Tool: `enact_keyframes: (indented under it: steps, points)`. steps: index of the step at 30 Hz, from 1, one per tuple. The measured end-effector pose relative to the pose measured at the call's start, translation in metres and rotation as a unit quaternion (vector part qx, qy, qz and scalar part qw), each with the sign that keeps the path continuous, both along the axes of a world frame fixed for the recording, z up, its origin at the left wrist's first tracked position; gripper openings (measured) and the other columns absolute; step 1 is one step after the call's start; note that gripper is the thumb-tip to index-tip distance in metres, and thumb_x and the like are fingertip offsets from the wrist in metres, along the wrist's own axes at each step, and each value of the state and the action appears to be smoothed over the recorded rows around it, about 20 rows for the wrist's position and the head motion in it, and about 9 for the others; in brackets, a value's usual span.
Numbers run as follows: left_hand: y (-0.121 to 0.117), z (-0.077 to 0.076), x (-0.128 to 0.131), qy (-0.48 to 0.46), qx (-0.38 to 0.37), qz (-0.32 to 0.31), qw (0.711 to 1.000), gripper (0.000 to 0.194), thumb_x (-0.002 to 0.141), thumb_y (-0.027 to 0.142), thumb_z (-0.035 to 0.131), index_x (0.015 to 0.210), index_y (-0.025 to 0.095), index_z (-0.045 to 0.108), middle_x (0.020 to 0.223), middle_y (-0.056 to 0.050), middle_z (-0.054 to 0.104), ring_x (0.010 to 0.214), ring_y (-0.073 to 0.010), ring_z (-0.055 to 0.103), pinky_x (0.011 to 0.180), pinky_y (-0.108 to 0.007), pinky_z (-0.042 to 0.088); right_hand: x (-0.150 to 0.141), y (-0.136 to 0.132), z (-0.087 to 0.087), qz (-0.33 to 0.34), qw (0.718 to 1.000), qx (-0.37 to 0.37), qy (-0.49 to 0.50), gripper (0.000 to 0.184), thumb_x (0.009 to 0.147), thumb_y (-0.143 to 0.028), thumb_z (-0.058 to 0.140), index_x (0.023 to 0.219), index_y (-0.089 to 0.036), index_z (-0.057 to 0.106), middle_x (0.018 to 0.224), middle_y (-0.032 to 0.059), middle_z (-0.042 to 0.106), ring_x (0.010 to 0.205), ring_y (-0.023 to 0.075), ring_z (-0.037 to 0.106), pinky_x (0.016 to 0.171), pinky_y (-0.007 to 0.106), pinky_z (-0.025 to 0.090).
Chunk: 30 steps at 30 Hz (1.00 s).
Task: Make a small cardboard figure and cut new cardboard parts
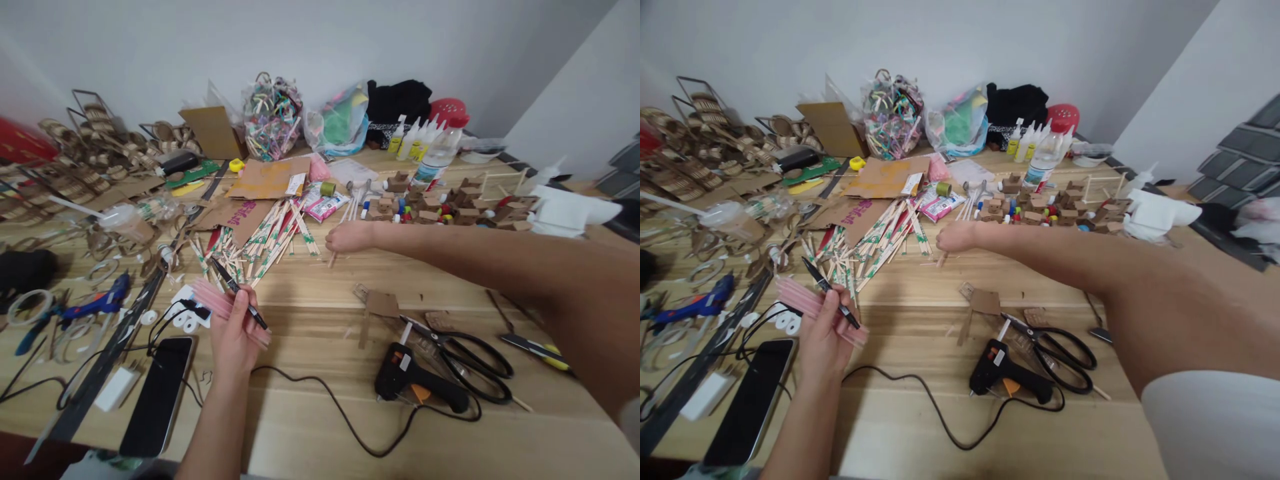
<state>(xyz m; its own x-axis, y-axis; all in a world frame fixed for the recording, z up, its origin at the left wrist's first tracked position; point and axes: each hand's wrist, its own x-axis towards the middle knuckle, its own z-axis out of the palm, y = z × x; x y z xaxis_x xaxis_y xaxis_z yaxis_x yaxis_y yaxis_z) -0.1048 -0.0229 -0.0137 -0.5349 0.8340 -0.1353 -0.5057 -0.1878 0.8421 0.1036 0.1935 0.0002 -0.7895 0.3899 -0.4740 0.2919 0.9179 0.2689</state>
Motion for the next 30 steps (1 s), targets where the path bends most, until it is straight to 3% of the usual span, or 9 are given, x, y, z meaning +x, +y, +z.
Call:
enact_keyframes:
  steps: [11, 14, 18, 23, 28, 30]
  points:
    - [0.001, 0.006, 0.000, -0.015, -0.008, 0.007, 1.000, 0.061, 0.035, 0.045, 0.105, 0.072, 0.015, 0.068, 0.056, 0.008, 0.059, 0.036, 0.0023, 0.035, 0.036, -0.011, 0.030, -0.006, -0.020, -0.003, 0.050, 0.998, -0.023, 0.030, 0.037, 0.100, -0.038, 0.067, 0.132, -0.019, 0.063, 0.132, 0.0100, 0.066, 0.110, 0.0248, 0.069, 0.092, 0.047, 0.060]
    - [0.002, 0.002, -0.001, -0.014, -0.003, 0.008, 1.000, 0.058, 0.039, 0.044, 0.105, 0.073, 0.015, 0.067, 0.057, 0.008, 0.059, 0.037, 0.0015, 0.035, 0.035, -0.012, 0.030, -0.012, -0.028, -0.004, 0.030, 0.999, -0.032, 0.027, 0.037, 0.100, -0.038, 0.067, 0.131, -0.018, 0.064, 0.132, 0.0102, 0.066, 0.111, 0.0250, 0.068, 0.093, 0.047, 0.060]
    - [0.002, -0.002, -0.002, -0.003, 0.013, 0.004, 1.000, 0.054, 0.047, 0.044, 0.103, 0.075, 0.016, 0.066, 0.058, 0.008, 0.058, 0.036, 0.0008, 0.033, 0.032, -0.014, 0.025, -0.018, -0.027, 0.011, -0.014, 0.998, -0.040, 0.038, 0.036, 0.100, -0.038, 0.067, 0.131, -0.018, 0.064, 0.131, 0.0101, 0.067, 0.110, 0.0248, 0.069, 0.092, 0.047, 0.060]
    - [0.003, 0.002, 0.000, 0.003, 0.013, 0.003, 1.000, 0.058, 0.042, 0.046, 0.103, 0.074, 0.016, 0.066, 0.057, 0.009, 0.058, 0.035, 0.0009, 0.034, 0.032, -0.014, 0.026, -0.037, -0.023, 0.025, -0.081, 0.994, -0.054, 0.048, 0.037, 0.100, -0.038, 0.068, 0.131, -0.017, 0.064, 0.131, 0.0107, 0.067, 0.110, 0.0252, 0.069, 0.092, 0.047, 0.060]
    - [0.004, 0.002, -0.001, -0.002, -0.011, 0.015, 1.000, 0.063, 0.034, 0.049, 0.104, 0.072, 0.016, 0.065, 0.056, 0.009, 0.058, 0.035, 0.0011, 0.034, 0.032, -0.014, 0.026, -0.056, -0.033, 0.005, -0.118, 0.987, -0.099, 0.050, 0.039, 0.099, -0.038, 0.069, 0.130, -0.016, 0.065, 0.131, 0.0110, 0.067, 0.111, 0.0264, 0.069, 0.092, 0.046, 0.060]
    - [0.005, 0.001, -0.002, -0.003, -0.015, 0.014, 1.000, 0.062, 0.037, 0.049, 0.104, 0.074, 0.016, 0.066, 0.056, 0.009, 0.058, 0.035, 0.0010, 0.034, 0.032, -0.013, 0.025, -0.055, -0.039, -0.006, -0.119, 0.984, -0.109, 0.073, 0.039, 0.099, -0.038, 0.069, 0.130, -0.015, 0.064, 0.132, 0.0125, 0.066, 0.111, 0.0260, 0.068, 0.093, 0.046, 0.060]
